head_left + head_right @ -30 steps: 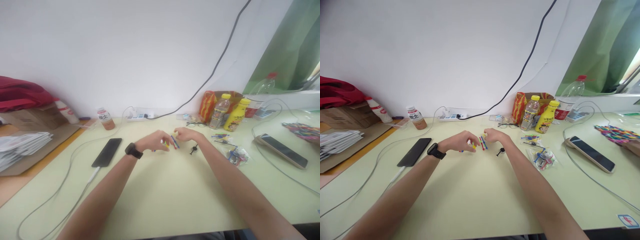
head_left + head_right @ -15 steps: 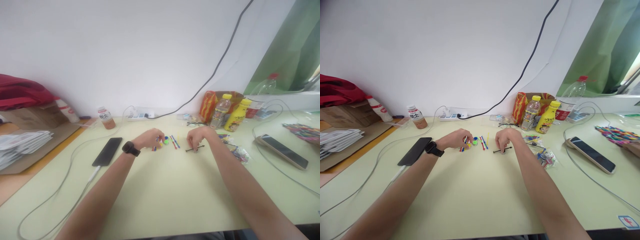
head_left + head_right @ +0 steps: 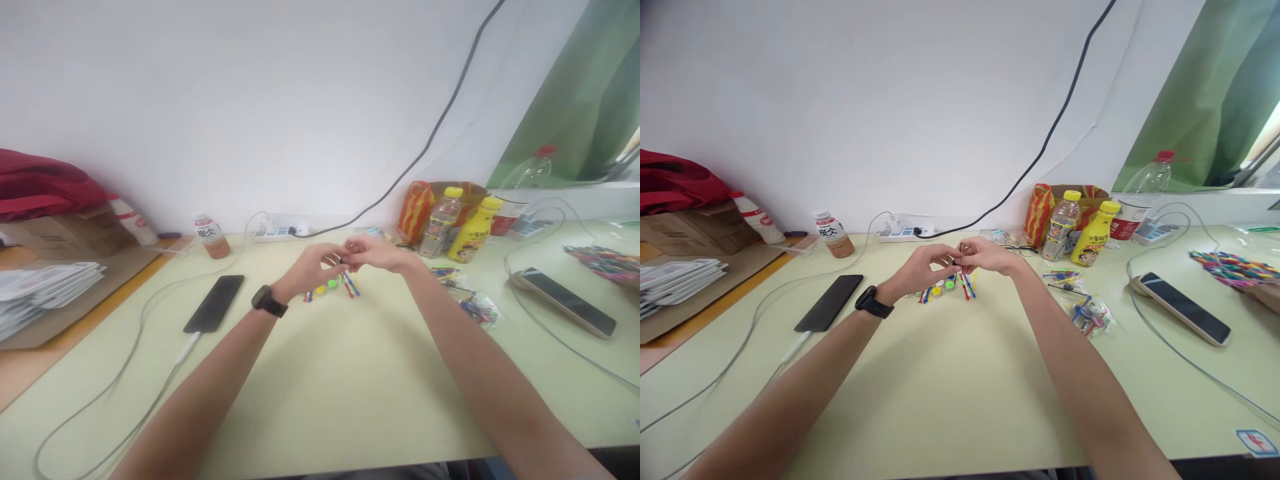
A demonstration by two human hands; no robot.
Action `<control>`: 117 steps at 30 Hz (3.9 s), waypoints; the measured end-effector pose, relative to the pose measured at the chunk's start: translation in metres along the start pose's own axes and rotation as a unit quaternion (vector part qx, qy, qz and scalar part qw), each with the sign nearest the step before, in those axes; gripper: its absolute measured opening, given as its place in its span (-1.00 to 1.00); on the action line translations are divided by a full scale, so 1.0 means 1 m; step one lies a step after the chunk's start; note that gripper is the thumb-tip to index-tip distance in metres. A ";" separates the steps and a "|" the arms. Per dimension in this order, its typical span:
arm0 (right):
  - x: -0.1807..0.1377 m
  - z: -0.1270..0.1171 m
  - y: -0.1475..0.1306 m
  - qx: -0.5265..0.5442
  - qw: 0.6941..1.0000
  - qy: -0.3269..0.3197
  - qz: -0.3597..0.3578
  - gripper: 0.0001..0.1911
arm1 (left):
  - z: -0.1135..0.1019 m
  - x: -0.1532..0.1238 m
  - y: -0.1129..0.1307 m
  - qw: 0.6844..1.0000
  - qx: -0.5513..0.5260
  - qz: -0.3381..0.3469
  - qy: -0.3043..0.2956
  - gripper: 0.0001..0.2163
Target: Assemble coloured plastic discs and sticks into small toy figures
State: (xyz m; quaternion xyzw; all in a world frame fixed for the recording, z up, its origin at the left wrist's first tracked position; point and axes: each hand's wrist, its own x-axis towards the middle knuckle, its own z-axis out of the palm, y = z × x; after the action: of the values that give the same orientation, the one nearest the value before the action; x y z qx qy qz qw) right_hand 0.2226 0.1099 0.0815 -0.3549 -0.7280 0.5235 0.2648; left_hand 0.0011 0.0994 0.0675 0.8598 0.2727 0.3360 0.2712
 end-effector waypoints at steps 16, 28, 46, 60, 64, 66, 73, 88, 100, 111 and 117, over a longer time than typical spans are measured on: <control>0.012 0.008 0.019 -0.125 0.984 0.090 0.088 -0.70 | 0.002 -0.004 -0.006 0.999 -0.030 -0.041 0.006 -0.79; 0.025 0.008 0.061 -0.412 0.869 0.096 0.257 -0.64 | 0.008 -0.010 -0.027 0.964 0.114 -0.064 -0.232 -0.87; 0.041 0.049 0.061 -0.393 0.899 0.104 0.159 -0.73 | -0.012 -0.017 -0.058 0.971 0.192 -0.033 -0.140 -0.58; 0.040 0.043 0.064 -0.360 0.916 0.100 0.144 -0.69 | -0.012 -0.019 -0.060 0.968 0.192 -0.055 -0.149 -0.57; 0.041 0.043 0.064 -0.353 0.920 0.099 0.139 -0.68 | -0.010 -0.019 -0.062 0.969 0.179 -0.051 -0.161 -0.52; 0.041 0.043 0.063 -0.349 0.921 0.100 0.140 -0.67 | -0.009 -0.019 -0.063 0.966 0.186 -0.057 -0.169 -0.52; 0.040 0.038 0.064 -0.337 0.923 0.119 0.146 -0.76 | -0.044 -0.022 -0.070 0.965 0.230 -0.108 -0.064 -0.38; 0.041 0.053 0.065 -0.345 0.922 0.127 0.124 -0.85 | -0.024 -0.078 -0.083 0.967 0.225 -0.107 -0.052 -0.51; 0.025 0.091 0.066 -0.438 0.873 0.211 0.025 -0.53 | -0.009 -0.088 -0.086 0.960 0.251 -0.120 -0.030 -0.43; 0.033 0.115 0.089 -0.404 0.907 0.122 -0.012 -0.23 | -0.005 -0.091 -0.083 0.959 0.263 -0.091 -0.049 -0.44; 0.040 0.127 0.083 -0.388 0.911 0.138 -0.020 -0.26 | -0.010 -0.095 -0.089 0.961 0.262 -0.075 -0.054 -0.46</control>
State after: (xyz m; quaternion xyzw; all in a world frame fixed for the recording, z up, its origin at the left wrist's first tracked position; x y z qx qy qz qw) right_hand 0.1219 0.0850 -0.0363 -0.4838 -0.8369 0.1400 0.2145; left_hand -0.0912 0.1032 -0.0247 0.8947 0.3997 0.1846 0.0756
